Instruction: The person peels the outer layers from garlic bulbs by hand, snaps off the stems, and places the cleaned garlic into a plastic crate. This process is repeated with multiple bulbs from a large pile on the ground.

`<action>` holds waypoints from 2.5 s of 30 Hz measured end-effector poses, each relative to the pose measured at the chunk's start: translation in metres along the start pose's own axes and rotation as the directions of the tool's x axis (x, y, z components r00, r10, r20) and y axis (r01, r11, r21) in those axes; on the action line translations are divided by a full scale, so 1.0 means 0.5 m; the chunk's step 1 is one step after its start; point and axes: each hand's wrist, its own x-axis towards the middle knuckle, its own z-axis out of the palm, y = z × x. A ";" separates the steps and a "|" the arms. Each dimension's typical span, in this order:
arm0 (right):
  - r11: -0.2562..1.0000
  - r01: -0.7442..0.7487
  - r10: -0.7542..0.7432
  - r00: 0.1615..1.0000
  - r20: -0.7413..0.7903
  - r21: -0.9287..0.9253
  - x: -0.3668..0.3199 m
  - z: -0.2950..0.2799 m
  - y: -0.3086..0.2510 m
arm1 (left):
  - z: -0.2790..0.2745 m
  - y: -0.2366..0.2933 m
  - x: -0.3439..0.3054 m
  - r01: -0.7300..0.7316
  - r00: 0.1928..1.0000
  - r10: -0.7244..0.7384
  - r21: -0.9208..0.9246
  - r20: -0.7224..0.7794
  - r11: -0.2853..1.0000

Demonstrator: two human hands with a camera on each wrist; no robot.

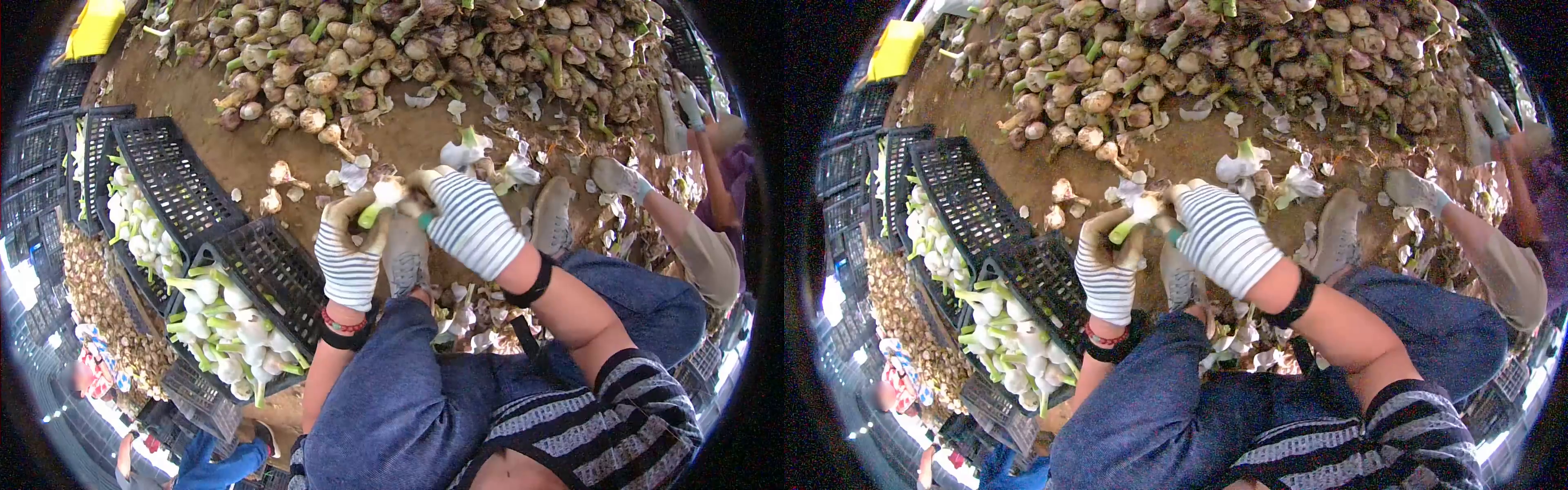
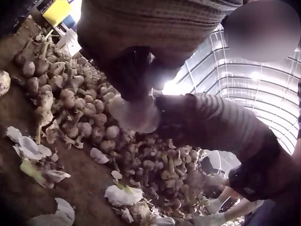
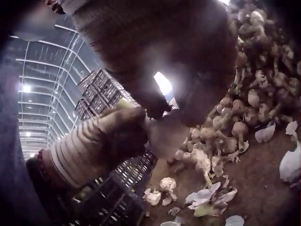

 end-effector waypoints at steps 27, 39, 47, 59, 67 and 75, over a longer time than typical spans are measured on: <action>0.973 0.217 -0.222 0.973 0.069 0.075 0.033 0.052 -0.015 | -0.051 -0.034 -0.009 0.370 0.866 -0.476 -0.837 0.154 0.403; 0.936 0.353 -0.340 0.907 0.248 -0.006 0.215 0.231 0.029 | -0.159 -0.061 0.004 0.123 0.849 -0.510 -0.991 0.137 -0.061; 0.675 0.685 -0.569 0.721 0.396 -0.275 0.413 0.359 -0.140 | -0.130 -0.072 -0.005 0.154 0.715 -0.692 -0.988 0.099 0.018; 0.198 -0.465 -0.247 0.828 0.503 0.863 0.182 0.166 -0.008 | -0.071 -0.092 0.006 0.317 0.889 -0.450 -0.596 -0.084 0.738; 0.452 -0.272 -0.070 0.939 0.338 0.850 0.065 0.089 0.007 | -0.043 -0.072 -0.007 0.177 0.981 -0.181 -0.064 -0.075 0.982; 0.558 -0.115 -0.017 0.989 0.149 0.822 0.085 0.102 -0.006 | -0.021 -0.025 -0.001 -0.095 0.989 0.126 0.335 -0.074 0.937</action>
